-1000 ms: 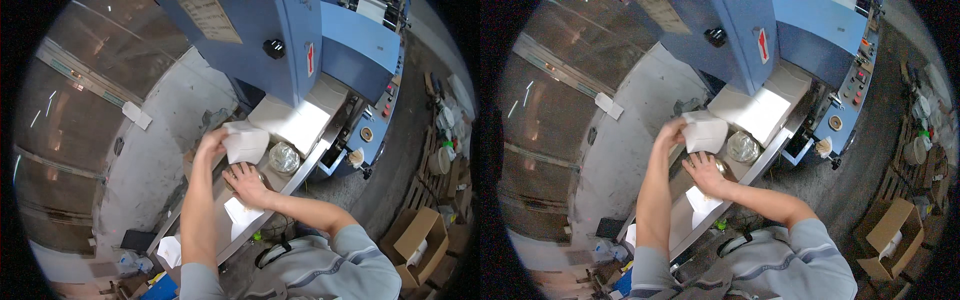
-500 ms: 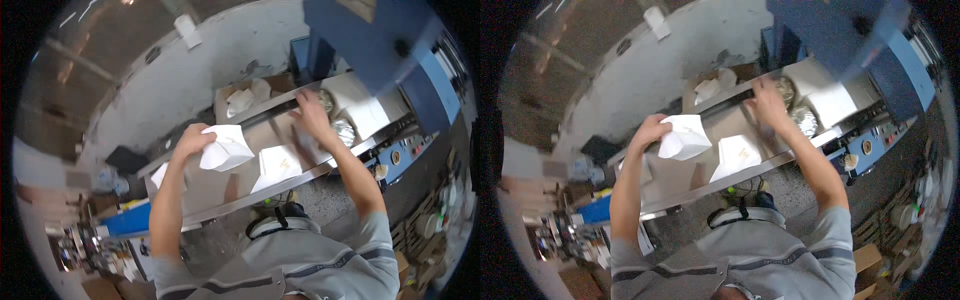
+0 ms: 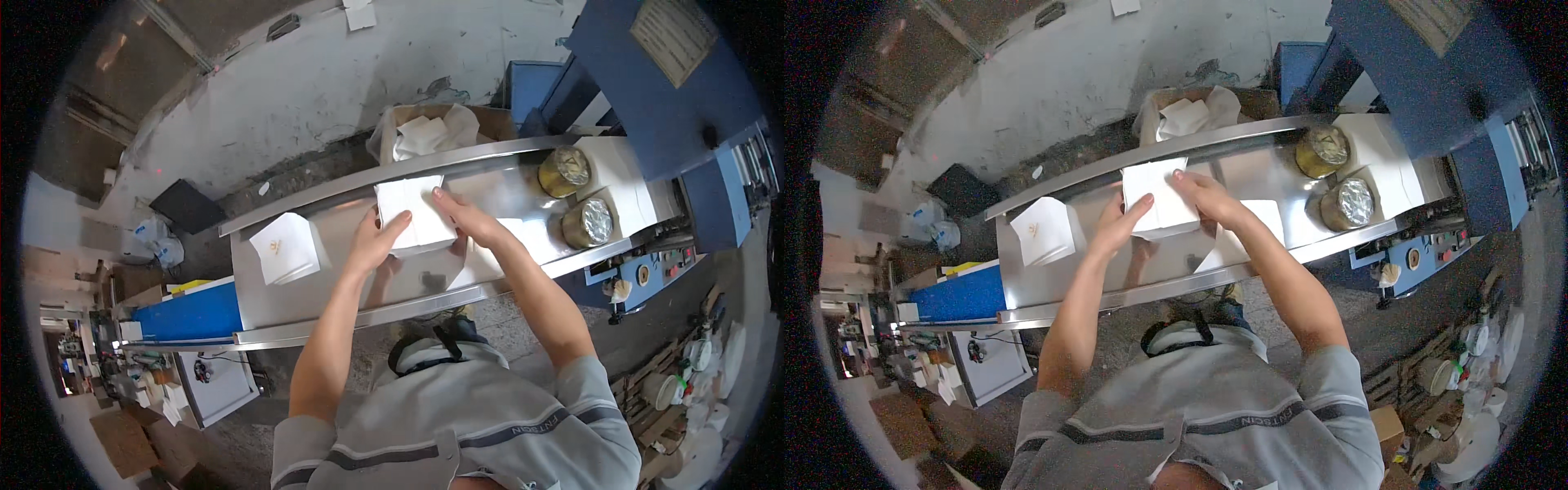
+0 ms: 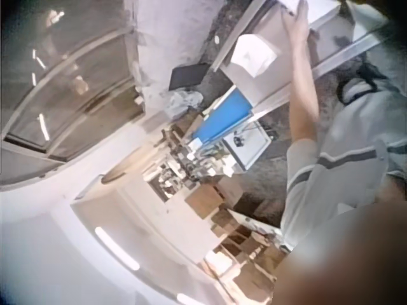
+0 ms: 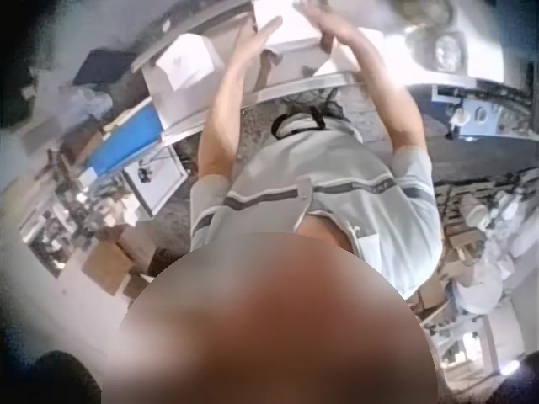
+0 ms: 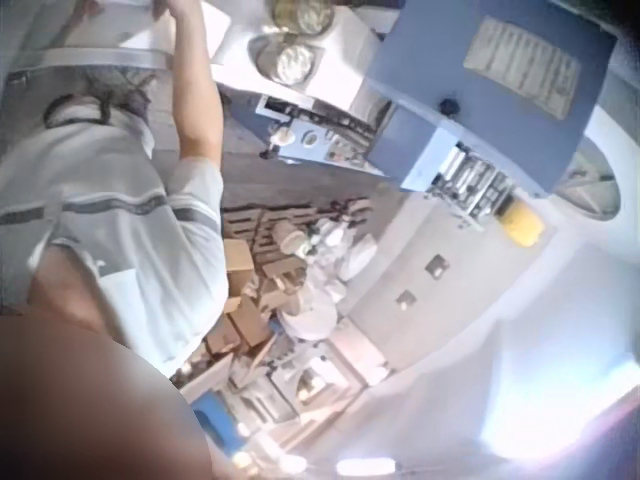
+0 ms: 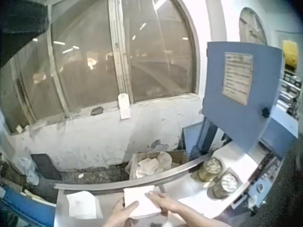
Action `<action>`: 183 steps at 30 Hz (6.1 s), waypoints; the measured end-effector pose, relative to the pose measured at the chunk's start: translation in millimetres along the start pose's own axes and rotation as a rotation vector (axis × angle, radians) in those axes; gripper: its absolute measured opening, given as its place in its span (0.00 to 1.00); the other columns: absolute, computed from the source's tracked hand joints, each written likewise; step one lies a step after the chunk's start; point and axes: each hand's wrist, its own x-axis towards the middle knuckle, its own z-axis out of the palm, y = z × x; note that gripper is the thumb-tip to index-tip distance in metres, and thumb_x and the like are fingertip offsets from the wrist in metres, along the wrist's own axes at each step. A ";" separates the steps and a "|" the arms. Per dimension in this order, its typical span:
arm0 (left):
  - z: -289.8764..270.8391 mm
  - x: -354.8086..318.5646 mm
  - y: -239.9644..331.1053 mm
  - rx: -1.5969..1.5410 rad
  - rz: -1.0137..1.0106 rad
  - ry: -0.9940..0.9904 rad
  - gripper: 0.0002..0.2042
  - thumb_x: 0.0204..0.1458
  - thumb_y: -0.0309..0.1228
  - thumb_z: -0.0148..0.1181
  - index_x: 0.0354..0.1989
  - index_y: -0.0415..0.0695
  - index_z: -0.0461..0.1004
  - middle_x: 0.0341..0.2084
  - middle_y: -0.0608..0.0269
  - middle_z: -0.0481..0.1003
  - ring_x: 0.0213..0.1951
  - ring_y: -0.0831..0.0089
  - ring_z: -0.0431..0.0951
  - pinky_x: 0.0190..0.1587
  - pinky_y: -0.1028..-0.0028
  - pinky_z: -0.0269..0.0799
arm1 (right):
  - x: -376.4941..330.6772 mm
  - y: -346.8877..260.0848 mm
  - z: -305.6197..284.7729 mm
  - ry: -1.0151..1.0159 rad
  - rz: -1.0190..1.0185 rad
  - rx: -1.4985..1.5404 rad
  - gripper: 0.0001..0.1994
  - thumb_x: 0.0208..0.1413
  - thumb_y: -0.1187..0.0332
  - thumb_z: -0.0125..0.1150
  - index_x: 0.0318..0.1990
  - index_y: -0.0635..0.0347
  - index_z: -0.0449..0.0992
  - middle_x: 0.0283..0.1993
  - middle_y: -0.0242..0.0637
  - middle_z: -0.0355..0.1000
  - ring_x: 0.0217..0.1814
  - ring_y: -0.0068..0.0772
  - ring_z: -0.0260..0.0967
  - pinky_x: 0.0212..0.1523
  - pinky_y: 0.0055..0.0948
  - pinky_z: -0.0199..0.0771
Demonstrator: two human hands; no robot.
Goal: Inspecting and stacking bundles of white paper napkins from a production line.
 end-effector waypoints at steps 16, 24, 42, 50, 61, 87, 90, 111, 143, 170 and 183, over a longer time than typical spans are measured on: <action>-5.5 5.1 -3.9 -0.115 -0.024 -0.047 0.30 0.50 0.32 0.66 0.58 0.29 0.62 0.48 0.49 0.74 0.48 0.68 0.76 0.50 0.72 0.72 | 9.6 15.9 12.4 0.129 -0.261 0.081 0.34 0.63 0.47 0.50 0.63 0.71 0.60 0.54 0.47 0.70 0.55 0.34 0.67 0.55 0.30 0.66; 0.7 6.7 -0.6 -0.039 0.013 -0.027 0.28 0.50 0.31 0.64 0.58 0.33 0.64 0.47 0.52 0.75 0.47 0.68 0.76 0.49 0.72 0.72 | 8.2 16.2 7.3 0.157 -0.187 0.061 0.33 0.61 0.49 0.54 0.62 0.70 0.61 0.51 0.45 0.72 0.50 0.28 0.69 0.52 0.27 0.68; 4.9 9.9 -5.1 -0.020 0.048 -0.045 0.28 0.53 0.30 0.62 0.60 0.32 0.59 0.48 0.52 0.74 0.48 0.69 0.76 0.49 0.73 0.72 | 9.9 26.5 17.4 0.282 -0.568 -0.404 0.54 0.48 0.55 0.67 0.66 0.83 0.35 0.58 0.69 0.63 0.62 0.57 0.65 0.62 0.34 0.63; 15.9 2.3 15.0 0.081 0.047 0.011 0.31 0.51 0.36 0.67 0.58 0.32 0.62 0.49 0.52 0.74 0.49 0.69 0.74 0.51 0.71 0.70 | 6.4 25.4 14.2 0.238 -0.465 -0.356 0.49 0.50 0.60 0.63 0.68 0.78 0.35 0.59 0.68 0.63 0.62 0.57 0.64 0.61 0.35 0.63; 14.9 18.0 -12.7 0.074 0.159 0.038 0.31 0.46 0.33 0.67 0.57 0.33 0.62 0.48 0.51 0.75 0.50 0.65 0.75 0.52 0.69 0.71 | -3.1 25.4 9.1 0.163 -0.350 -0.197 0.45 0.54 0.63 0.61 0.70 0.74 0.36 0.45 0.60 0.72 0.34 0.41 0.75 0.32 0.35 0.75; 7.6 14.0 -24.6 0.032 0.119 0.145 0.26 0.46 0.23 0.52 0.58 0.34 0.62 0.48 0.50 0.74 0.50 0.64 0.75 0.53 0.69 0.69 | -6.2 33.4 -2.0 0.239 -0.540 -0.118 0.35 0.56 0.70 0.55 0.70 0.62 0.48 0.48 0.47 0.72 0.38 0.31 0.72 0.31 0.27 0.75; 3.5 10.0 -23.3 -0.034 0.100 0.133 0.26 0.47 0.21 0.50 0.59 0.35 0.62 0.48 0.52 0.73 0.50 0.65 0.75 0.52 0.70 0.69 | -17.2 26.0 -3.4 0.216 -0.388 -0.056 0.34 0.56 0.71 0.54 0.69 0.62 0.49 0.48 0.47 0.72 0.41 0.31 0.72 0.36 0.28 0.75; -47.8 -5.5 -82.5 -0.640 -0.190 0.285 0.16 0.57 0.32 0.50 0.50 0.36 0.71 0.45 0.54 0.75 0.47 0.62 0.75 0.52 0.63 0.71 | -34.7 9.1 -27.5 0.233 -0.584 0.105 0.31 0.51 0.73 0.56 0.65 0.66 0.59 0.54 0.42 0.71 0.48 0.29 0.71 0.49 0.27 0.71; 54.5 20.8 -2.4 -0.484 -0.065 -0.041 0.22 0.52 0.34 0.59 0.52 0.32 0.67 0.41 0.52 0.75 0.41 0.66 0.79 0.42 0.69 0.75 | -13.6 38.2 -25.0 0.273 -0.504 -0.041 0.26 0.55 0.67 0.61 0.58 0.73 0.65 0.43 0.42 0.75 0.42 0.27 0.72 0.43 0.27 0.72; 45.2 -2.4 20.0 -0.804 0.049 -0.195 0.28 0.64 0.47 0.43 0.64 0.38 0.58 0.59 0.55 0.67 0.60 0.63 0.68 0.63 0.63 0.62 | -67.9 -0.6 -22.9 0.217 -0.611 0.119 0.24 0.61 0.66 0.59 0.60 0.73 0.64 0.47 0.35 0.74 0.44 0.16 0.68 0.44 0.19 0.70; 56.4 -2.2 23.6 -0.759 0.104 -0.152 0.24 0.58 0.37 0.59 0.58 0.36 0.64 0.49 0.58 0.74 0.49 0.69 0.76 0.52 0.69 0.73 | -68.0 -0.1 -23.5 0.299 -0.583 0.044 0.18 0.63 0.66 0.55 0.56 0.68 0.69 0.43 0.30 0.74 0.43 0.15 0.65 0.45 0.18 0.66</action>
